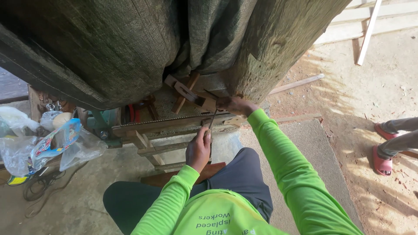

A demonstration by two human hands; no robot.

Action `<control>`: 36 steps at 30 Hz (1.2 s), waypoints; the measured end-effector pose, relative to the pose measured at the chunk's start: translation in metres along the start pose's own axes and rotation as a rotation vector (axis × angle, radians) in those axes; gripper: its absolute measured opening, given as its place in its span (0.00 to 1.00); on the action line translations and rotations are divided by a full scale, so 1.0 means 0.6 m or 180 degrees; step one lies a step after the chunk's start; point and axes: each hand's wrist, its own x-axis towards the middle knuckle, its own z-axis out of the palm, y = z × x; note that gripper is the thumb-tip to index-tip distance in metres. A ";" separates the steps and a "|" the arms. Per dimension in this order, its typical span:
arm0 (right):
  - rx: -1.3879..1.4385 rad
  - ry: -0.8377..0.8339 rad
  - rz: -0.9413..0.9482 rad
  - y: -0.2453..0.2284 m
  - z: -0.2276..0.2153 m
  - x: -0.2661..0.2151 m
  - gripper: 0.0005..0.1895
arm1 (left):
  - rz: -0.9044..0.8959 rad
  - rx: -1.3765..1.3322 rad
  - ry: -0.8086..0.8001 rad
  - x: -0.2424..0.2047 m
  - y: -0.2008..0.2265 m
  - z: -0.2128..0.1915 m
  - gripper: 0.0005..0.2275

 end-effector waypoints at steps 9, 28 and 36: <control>-0.1343 -0.0022 -0.1921 0.139 0.014 0.058 0.23 | 0.0224 0.0127 0.0157 -0.002 0.020 -0.016 0.07; -0.1795 0.0214 -0.2572 0.106 0.006 0.044 0.29 | 0.0394 0.0628 0.0443 0.001 -0.016 0.034 0.09; 0.0624 0.0139 0.0162 0.047 -0.034 0.048 0.17 | 0.0161 0.0456 0.0267 0.056 -0.008 0.063 0.08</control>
